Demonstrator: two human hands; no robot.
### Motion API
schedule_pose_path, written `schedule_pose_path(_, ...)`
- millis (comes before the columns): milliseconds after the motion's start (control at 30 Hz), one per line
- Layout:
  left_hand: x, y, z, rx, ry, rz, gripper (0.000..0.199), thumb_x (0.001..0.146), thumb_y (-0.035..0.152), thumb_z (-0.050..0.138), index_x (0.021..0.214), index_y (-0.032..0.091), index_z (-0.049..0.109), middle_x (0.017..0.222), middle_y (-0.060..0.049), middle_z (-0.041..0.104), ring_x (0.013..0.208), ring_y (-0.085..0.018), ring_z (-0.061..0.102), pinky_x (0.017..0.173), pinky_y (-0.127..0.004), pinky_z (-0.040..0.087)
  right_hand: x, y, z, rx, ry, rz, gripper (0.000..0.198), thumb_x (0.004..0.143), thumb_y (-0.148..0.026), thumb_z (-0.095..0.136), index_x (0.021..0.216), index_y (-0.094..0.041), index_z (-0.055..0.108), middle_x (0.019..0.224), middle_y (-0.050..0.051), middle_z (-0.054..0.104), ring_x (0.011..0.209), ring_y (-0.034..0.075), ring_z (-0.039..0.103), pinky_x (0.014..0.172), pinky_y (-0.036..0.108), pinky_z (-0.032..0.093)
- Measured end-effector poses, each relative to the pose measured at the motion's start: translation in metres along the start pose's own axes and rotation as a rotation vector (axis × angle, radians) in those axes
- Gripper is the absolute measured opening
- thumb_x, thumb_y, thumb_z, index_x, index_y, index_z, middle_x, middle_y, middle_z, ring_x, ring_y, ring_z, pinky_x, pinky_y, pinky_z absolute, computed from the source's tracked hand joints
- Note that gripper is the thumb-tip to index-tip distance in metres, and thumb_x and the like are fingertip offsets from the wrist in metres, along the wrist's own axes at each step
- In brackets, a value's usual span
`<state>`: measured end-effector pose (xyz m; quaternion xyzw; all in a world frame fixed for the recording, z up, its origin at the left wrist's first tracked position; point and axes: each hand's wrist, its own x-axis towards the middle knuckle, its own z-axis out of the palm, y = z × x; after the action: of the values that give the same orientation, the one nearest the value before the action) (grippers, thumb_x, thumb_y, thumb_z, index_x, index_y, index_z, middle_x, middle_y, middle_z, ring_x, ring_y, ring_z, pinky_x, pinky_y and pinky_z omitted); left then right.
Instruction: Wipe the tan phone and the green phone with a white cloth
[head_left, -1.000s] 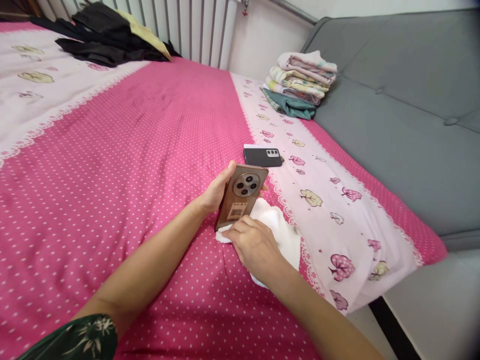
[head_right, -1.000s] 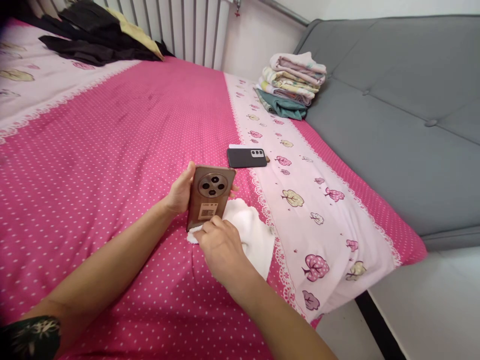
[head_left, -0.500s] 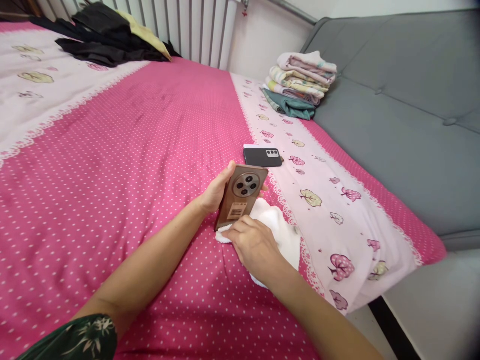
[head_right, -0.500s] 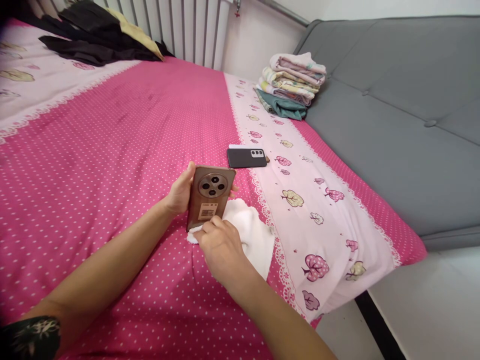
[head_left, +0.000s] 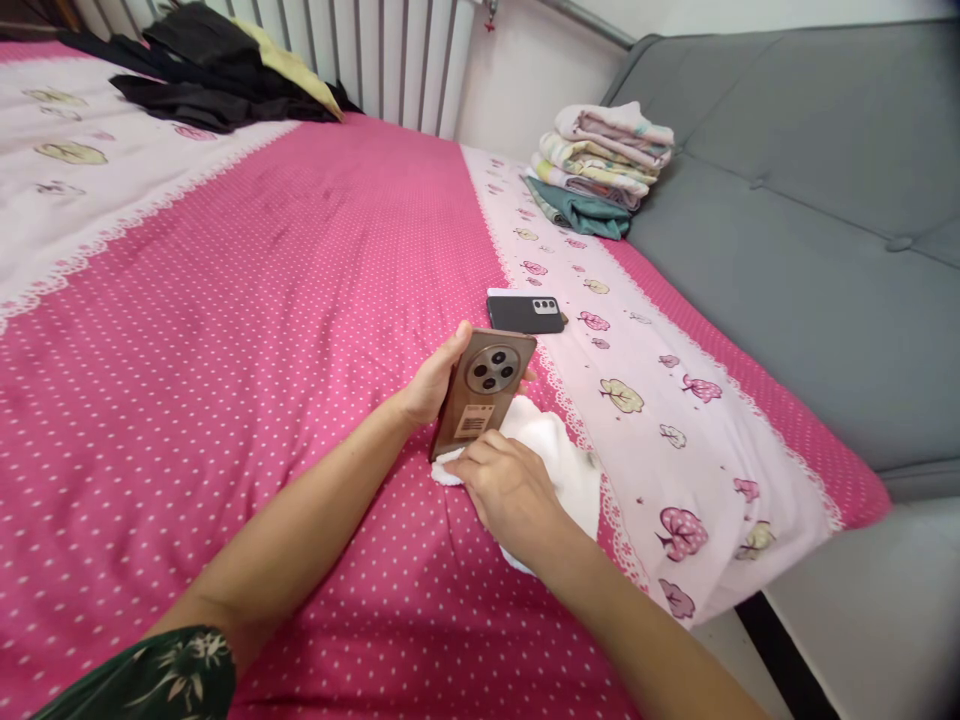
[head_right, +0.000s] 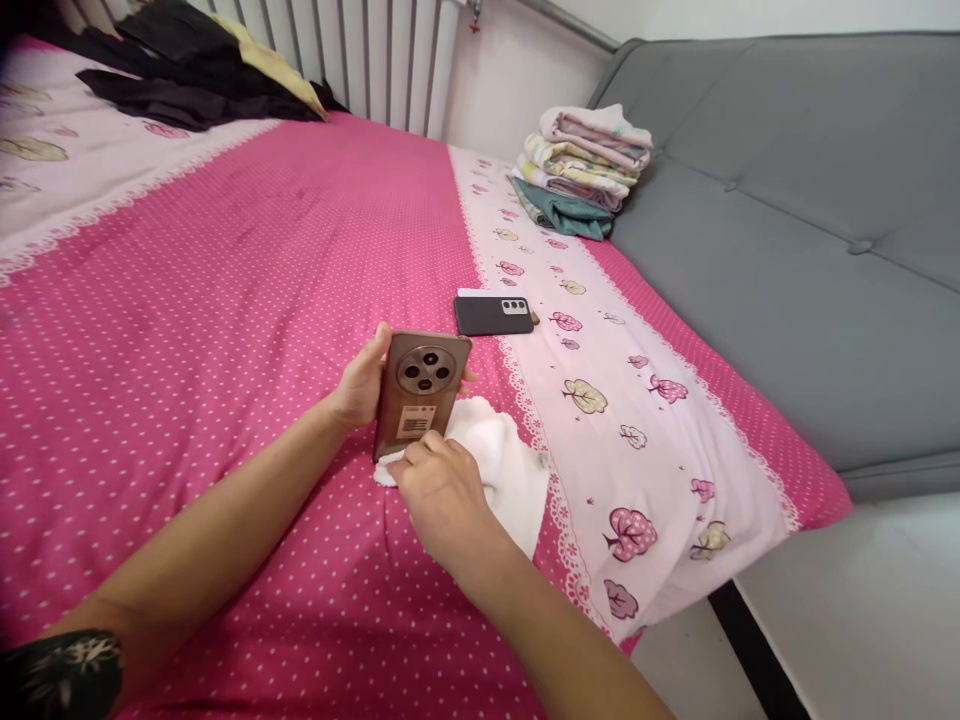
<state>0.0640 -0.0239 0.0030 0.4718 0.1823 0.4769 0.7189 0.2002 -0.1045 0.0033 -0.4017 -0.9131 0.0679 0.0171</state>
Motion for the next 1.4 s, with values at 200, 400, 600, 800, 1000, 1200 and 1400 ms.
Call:
schedule_pose_path(200, -0.0007, 0.0001, 0.0009, -0.011, 0.006, 0.008, 0.082, 0.075, 0.082, 0.047, 0.107, 0.01, 0.069, 0.097, -0.016, 0.074, 0.08, -0.022, 0.069, 0.073, -0.032, 0.052, 0.0004, -0.0003, 0.0005, -0.003, 0.007, 0.003, 0.024, 0.093, -0.013, 0.056, 0.105, -0.022, 0.074, 0.094, 0.003, 0.072, 0.093, 0.021, 0.057, 0.076, 0.033, 0.044)
schedule_pose_path(400, -0.0004, -0.0004, 0.0002, 0.01, 0.006, 0.002, 0.087, 0.075, 0.084, 0.044, 0.112, 0.009, 0.068, 0.102, -0.018, 0.074, 0.083, -0.024, 0.069, 0.074, -0.034, 0.051, -0.0006, 0.0002, 0.0007, 0.003, 0.031, -0.004, 0.024, 0.093, -0.012, 0.055, 0.103, -0.023, 0.074, 0.091, 0.003, 0.072, 0.09, 0.02, 0.057, 0.074, 0.032, 0.043)
schedule_pose_path(600, -0.0005, -0.0004, -0.0001, 0.013, 0.017, -0.012, 0.089, 0.075, 0.084, 0.042, 0.113, 0.009, 0.068, 0.104, -0.018, 0.073, 0.084, -0.024, 0.069, 0.075, -0.034, 0.051, -0.0011, 0.001, 0.002, 0.008, 0.033, -0.008, 0.024, 0.092, -0.012, 0.056, 0.105, -0.022, 0.074, 0.093, 0.004, 0.072, 0.091, 0.02, 0.057, 0.075, 0.032, 0.044)
schedule_pose_path(800, -0.001, -0.0001, 0.0007, 0.0, 0.016, -0.016, 0.088, 0.073, 0.084, 0.046, 0.112, 0.008, 0.068, 0.103, -0.019, 0.073, 0.086, -0.025, 0.07, 0.074, -0.034, 0.052, -0.0003, 0.0002, 0.0011, 0.009, 0.023, -0.008, 0.023, 0.093, -0.013, 0.057, 0.104, -0.022, 0.074, 0.094, 0.004, 0.072, 0.092, 0.02, 0.057, 0.077, 0.033, 0.044)
schedule_pose_path(1000, -0.0007, -0.0003, 0.0008, 0.007, 0.015, -0.015, 0.087, 0.073, 0.085, 0.045, 0.11, 0.009, 0.068, 0.102, -0.019, 0.073, 0.085, -0.025, 0.07, 0.072, -0.033, 0.051, -0.0003, 0.0006, 0.0004, 0.011, 0.033, -0.014, 0.021, 0.092, -0.013, 0.058, 0.102, -0.022, 0.074, 0.094, 0.004, 0.072, 0.092, 0.02, 0.057, 0.076, 0.032, 0.044)
schedule_pose_path(1200, -0.0007, -0.0003, 0.0007, -0.004, 0.006, -0.014, 0.085, 0.073, 0.084, 0.046, 0.107, 0.01, 0.068, 0.1, -0.017, 0.074, 0.081, -0.023, 0.07, 0.075, -0.034, 0.052, -0.0008, 0.0019, 0.0018, 0.008, 0.041, -0.021, 0.022, 0.091, -0.012, 0.058, 0.102, -0.022, 0.074, 0.094, 0.004, 0.072, 0.091, 0.02, 0.057, 0.076, 0.033, 0.044)
schedule_pose_path(1400, -0.0008, -0.0004, 0.0006, 0.003, 0.014, -0.016, 0.086, 0.074, 0.084, 0.044, 0.11, 0.009, 0.068, 0.101, -0.018, 0.073, 0.083, -0.024, 0.07, 0.075, -0.034, 0.051, -0.0007, 0.0012, 0.001, 0.008, 0.041, -0.014, 0.021, 0.091, -0.013, 0.058, 0.102, -0.023, 0.074, 0.093, 0.004, 0.073, 0.091, 0.019, 0.057, 0.076, 0.032, 0.044)
